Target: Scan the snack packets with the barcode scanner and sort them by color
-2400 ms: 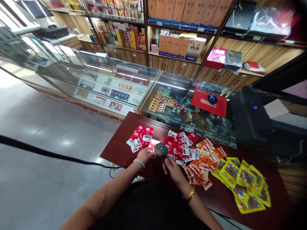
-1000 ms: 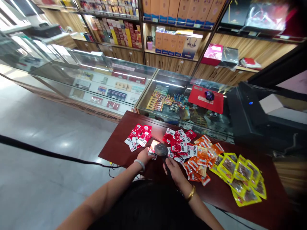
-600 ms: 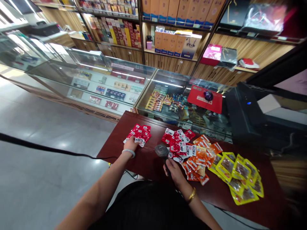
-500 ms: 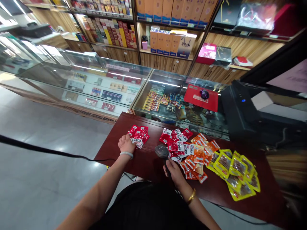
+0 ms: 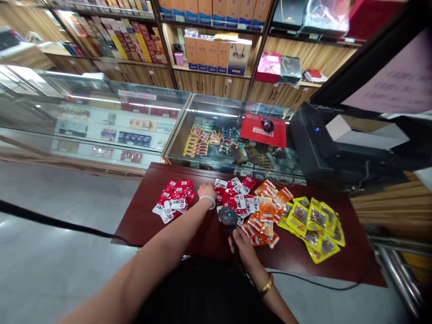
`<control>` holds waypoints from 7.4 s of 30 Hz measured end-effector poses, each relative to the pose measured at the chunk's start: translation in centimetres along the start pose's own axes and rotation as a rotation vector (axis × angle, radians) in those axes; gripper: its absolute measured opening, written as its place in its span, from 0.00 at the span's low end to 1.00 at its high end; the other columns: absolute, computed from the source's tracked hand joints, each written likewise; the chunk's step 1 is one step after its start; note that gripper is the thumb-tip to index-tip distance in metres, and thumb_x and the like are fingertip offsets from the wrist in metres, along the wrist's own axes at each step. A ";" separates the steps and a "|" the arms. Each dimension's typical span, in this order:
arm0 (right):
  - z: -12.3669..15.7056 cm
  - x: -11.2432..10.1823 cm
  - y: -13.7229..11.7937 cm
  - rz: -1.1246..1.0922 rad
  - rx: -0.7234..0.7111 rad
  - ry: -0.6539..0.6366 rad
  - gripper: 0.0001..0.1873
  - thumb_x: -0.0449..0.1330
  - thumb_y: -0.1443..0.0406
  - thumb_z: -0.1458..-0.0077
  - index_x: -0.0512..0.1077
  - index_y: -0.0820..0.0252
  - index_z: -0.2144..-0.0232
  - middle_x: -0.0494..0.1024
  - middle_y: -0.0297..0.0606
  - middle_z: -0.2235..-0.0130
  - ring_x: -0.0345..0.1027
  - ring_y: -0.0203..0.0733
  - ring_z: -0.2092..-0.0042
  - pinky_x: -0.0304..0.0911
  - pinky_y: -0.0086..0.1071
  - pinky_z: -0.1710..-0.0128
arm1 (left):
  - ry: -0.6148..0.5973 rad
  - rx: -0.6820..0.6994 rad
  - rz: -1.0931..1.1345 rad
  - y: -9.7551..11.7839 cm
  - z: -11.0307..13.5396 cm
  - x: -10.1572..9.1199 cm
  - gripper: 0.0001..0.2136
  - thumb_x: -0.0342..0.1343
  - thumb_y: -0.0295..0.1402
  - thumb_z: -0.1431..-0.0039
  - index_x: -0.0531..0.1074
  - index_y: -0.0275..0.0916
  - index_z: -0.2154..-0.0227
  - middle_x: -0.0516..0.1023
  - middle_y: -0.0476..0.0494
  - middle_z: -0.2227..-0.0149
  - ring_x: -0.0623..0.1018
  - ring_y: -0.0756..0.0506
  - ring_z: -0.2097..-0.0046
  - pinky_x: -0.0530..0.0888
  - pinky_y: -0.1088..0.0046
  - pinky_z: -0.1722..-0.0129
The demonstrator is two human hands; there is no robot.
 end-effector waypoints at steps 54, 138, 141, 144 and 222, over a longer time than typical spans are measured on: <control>1.2 -3.0 -3.0 0.038 -0.106 0.180 0.26 0.60 0.41 0.53 0.64 0.56 0.74 0.65 0.26 0.81 0.54 0.32 0.81 0.51 0.27 0.81 | -0.015 0.517 0.045 5.9 7.6 0.8 0.21 0.58 0.40 0.46 0.68 0.40 0.49 0.69 0.35 0.46 0.69 0.38 0.46 0.65 0.61 0.47; 2.1 0.3 0.2 0.078 0.022 -0.078 0.27 0.61 0.41 0.54 0.66 0.57 0.68 0.67 0.26 0.80 0.55 0.30 0.82 0.50 0.25 0.83 | 0.498 -0.050 0.336 -15.1 13.5 -4.1 0.20 0.58 0.34 0.47 0.65 0.39 0.50 0.68 0.36 0.49 0.67 0.39 0.44 0.65 0.61 0.44; 2.8 -2.7 0.2 0.069 0.007 -0.004 0.27 0.62 0.41 0.55 0.64 0.57 0.71 0.66 0.26 0.81 0.55 0.30 0.82 0.49 0.25 0.83 | 0.383 0.194 0.338 -7.3 13.6 -2.6 0.16 0.57 0.32 0.46 0.67 0.40 0.53 0.70 0.38 0.52 0.70 0.40 0.47 0.66 0.63 0.45; 3.4 -5.7 -0.4 0.079 -0.010 0.031 0.27 0.62 0.41 0.55 0.64 0.57 0.73 0.66 0.26 0.81 0.56 0.30 0.82 0.49 0.25 0.84 | 0.239 0.359 0.364 0.6 13.7 0.2 0.14 0.58 0.32 0.46 0.68 0.39 0.55 0.71 0.40 0.54 0.71 0.43 0.50 0.68 0.67 0.47; 2.8 -2.2 0.1 0.266 0.028 -0.252 0.24 0.63 0.43 0.55 0.69 0.56 0.70 0.70 0.28 0.80 0.60 0.33 0.81 0.56 0.26 0.82 | 0.078 -0.196 1.421 -8.7 17.8 9.0 0.13 0.54 0.44 0.46 0.65 0.39 0.74 0.62 0.56 0.86 0.62 0.54 0.83 0.60 0.79 0.79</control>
Point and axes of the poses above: each hand's wrist, its own z-axis away from the middle knuckle, its own x-axis out of the palm, y = z × x, the point moved 9 cm from there along -z, towards the middle knuckle
